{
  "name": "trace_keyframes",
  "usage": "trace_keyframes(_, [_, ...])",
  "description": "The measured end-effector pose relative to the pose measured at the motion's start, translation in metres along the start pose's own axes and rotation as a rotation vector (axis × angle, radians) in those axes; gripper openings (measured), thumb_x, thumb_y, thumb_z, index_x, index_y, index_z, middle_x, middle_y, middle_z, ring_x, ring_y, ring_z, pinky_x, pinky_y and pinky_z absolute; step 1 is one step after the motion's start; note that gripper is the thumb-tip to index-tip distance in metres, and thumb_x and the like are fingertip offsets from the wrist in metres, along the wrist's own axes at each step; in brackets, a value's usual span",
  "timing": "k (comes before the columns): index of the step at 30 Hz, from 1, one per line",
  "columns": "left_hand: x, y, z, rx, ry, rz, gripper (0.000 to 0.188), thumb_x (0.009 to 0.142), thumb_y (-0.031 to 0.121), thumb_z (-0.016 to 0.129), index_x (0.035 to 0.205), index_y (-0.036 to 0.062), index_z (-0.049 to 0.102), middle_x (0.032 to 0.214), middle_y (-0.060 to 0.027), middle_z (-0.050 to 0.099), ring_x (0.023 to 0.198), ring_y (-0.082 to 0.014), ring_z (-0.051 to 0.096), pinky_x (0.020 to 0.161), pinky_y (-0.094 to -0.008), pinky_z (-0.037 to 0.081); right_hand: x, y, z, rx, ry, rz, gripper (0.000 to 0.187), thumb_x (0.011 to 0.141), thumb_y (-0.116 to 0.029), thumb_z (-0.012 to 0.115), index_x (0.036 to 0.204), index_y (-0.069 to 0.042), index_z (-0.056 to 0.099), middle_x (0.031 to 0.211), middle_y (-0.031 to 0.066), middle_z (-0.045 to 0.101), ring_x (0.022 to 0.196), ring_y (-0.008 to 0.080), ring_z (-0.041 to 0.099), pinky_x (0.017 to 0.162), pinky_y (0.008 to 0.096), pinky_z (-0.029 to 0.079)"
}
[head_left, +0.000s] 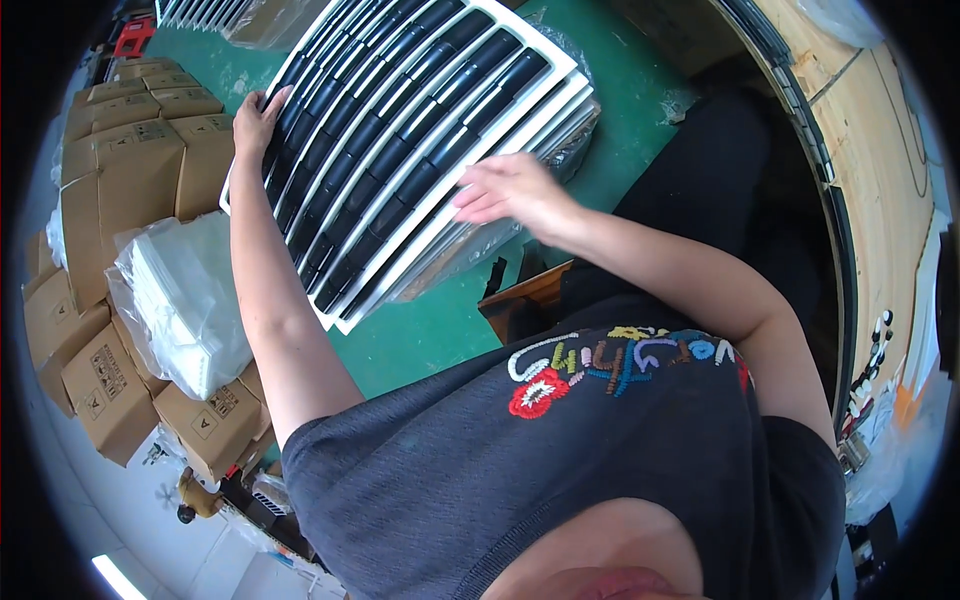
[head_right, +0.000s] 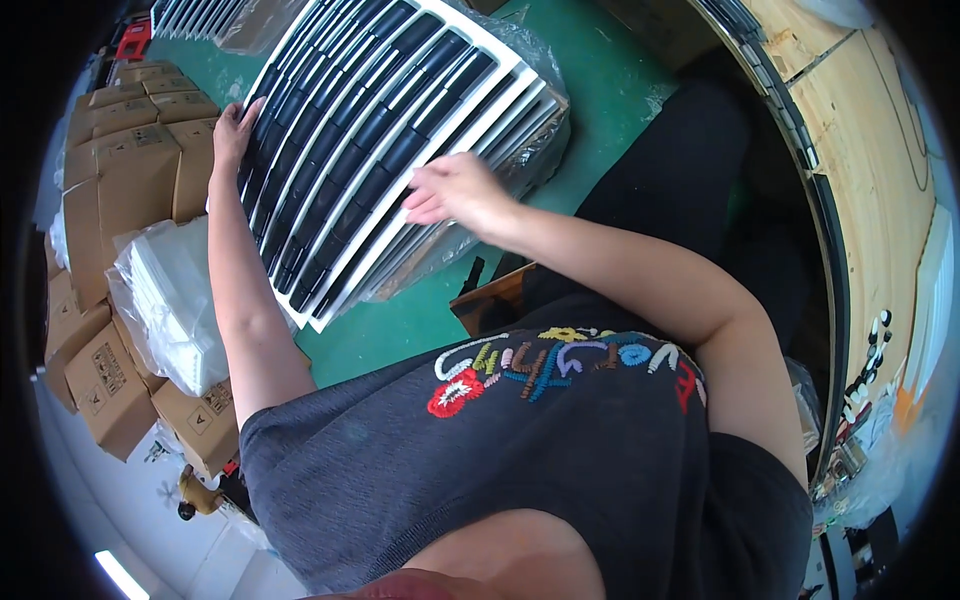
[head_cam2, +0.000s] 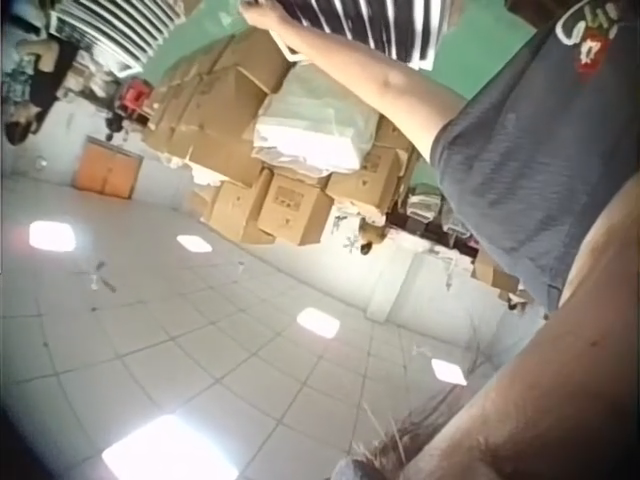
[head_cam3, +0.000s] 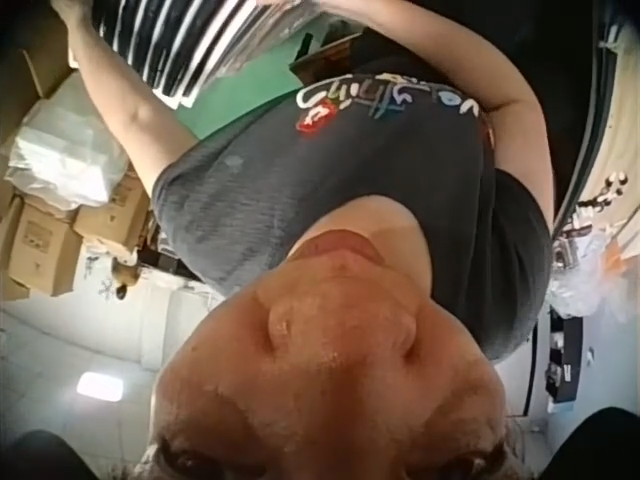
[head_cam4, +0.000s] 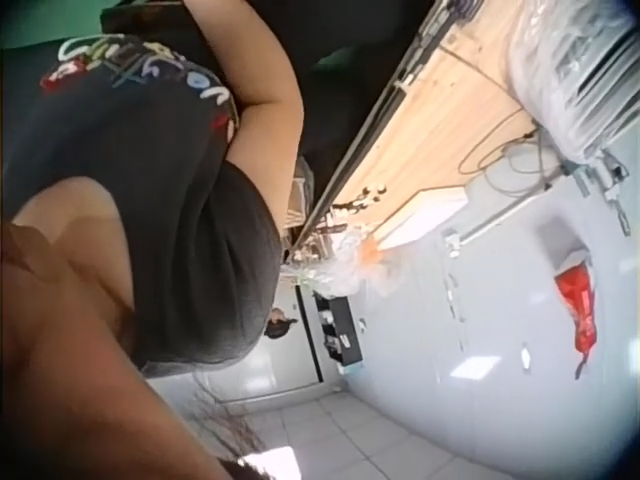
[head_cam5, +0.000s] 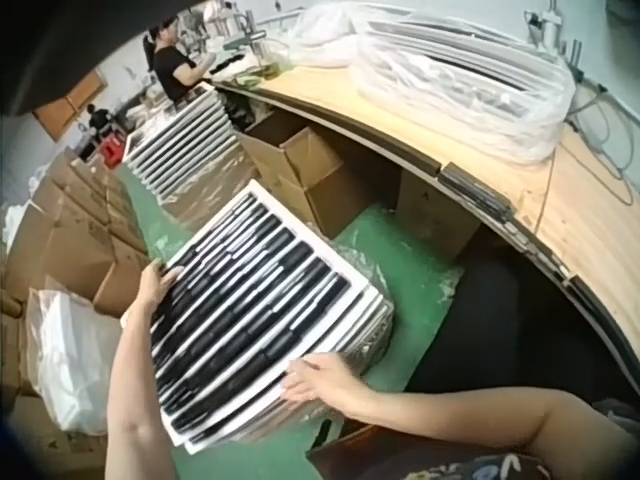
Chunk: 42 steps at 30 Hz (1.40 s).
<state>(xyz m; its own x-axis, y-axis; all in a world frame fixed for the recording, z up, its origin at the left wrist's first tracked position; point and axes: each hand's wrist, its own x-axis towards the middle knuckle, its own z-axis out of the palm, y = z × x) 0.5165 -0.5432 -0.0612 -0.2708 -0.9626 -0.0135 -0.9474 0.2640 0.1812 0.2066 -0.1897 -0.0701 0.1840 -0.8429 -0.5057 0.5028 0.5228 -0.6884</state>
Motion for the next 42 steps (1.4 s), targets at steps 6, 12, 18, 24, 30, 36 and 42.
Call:
trace_keyframes(6, [-0.022,-0.079,-0.015,-0.214,0.215,-0.09,0.063,0.09,0.057,0.062,0.125,0.0049,0.065,0.118,-0.0155,0.07,0.113,-0.03,0.065,0.097,-0.0382,0.047,0.003,-0.066,-0.065,-0.448,0.613,-0.65,0.013,0.099,-0.014,0.06,0.103,-0.002,0.061,0.084,0.0029,0.062,0.061,0.0054,0.057,0.049,0.0177,0.043])
trace_keyframes(12, [-0.157,-0.133,-0.015,0.073,0.491,-0.641,0.046,0.089,0.044,0.068,0.11,0.0031,0.068,0.109,-0.0171,0.071,0.106,-0.0345,0.066,0.091,-0.0439,0.05,0.035,-0.088,-0.112,-0.662,0.442,-0.561,0.033,0.096,-0.031,0.066,0.111,-0.002,0.069,0.084,-0.0031,0.061,0.07,0.0024,0.052,0.061,0.017,0.04])
trace_keyframes(18, [-0.272,-0.152,0.029,-0.498,0.282,-0.792,0.041,0.096,0.037,0.062,0.095,-0.0033,0.064,0.083,-0.0125,0.067,0.072,-0.0195,0.063,0.067,-0.035,0.051,0.062,-0.092,-0.112,-0.706,0.278,-0.487,0.03,0.094,-0.02,0.069,0.115,0.001,0.07,0.08,-0.0011,0.063,0.068,0.0034,0.05,0.062,0.0175,0.042])
trace_keyframes(24, [-0.298,-0.099,0.033,-0.673,0.383,-0.735,0.024,0.098,0.025,0.062,0.089,0.0025,0.06,0.074,0.0003,0.056,0.063,-0.0096,0.047,0.057,-0.0272,0.04,0.085,-0.091,-0.119,-0.738,0.257,-0.476,0.028,0.093,-0.018,0.07,0.113,0.002,0.071,0.08,-0.0006,0.065,0.066,0.0035,0.05,0.062,0.0176,0.042])
trace_keyframes(30, [-0.303,-0.113,0.045,-0.786,0.414,-0.786,0.021,0.097,0.021,0.065,0.091,0.0014,0.063,0.075,0.0008,0.056,0.068,-0.0091,0.046,0.062,-0.027,0.04,0.096,-0.079,-0.124,-0.7,0.288,-0.522,0.026,0.093,-0.018,0.07,0.112,0.0,0.072,0.084,0.0001,0.067,0.07,0.0038,0.053,0.064,0.0184,0.044])
trace_keyframes(36, [-0.297,-0.132,0.05,-0.838,0.411,-0.817,0.021,0.099,0.019,0.061,0.096,-0.0014,0.064,0.076,0.0007,0.056,0.067,-0.0085,0.047,0.062,-0.0258,0.038,0.092,-0.077,-0.099,-0.588,0.278,-0.355,0.017,0.091,-0.012,0.067,0.099,0.003,0.068,0.078,0.0056,0.066,0.068,0.0125,0.06,0.061,0.0276,0.047])
trace_keyframes(42, [-0.297,-0.129,0.05,-0.831,0.4,-0.771,0.021,0.098,0.019,0.062,0.096,-0.0009,0.062,0.078,-0.0009,0.058,0.069,-0.0111,0.05,0.064,-0.0276,0.042,0.094,-0.071,-0.101,-0.647,0.429,-0.522,0.023,0.086,-0.022,0.076,0.099,-0.003,0.076,0.082,0.006,0.074,0.065,0.0106,0.065,0.065,0.0257,0.053])
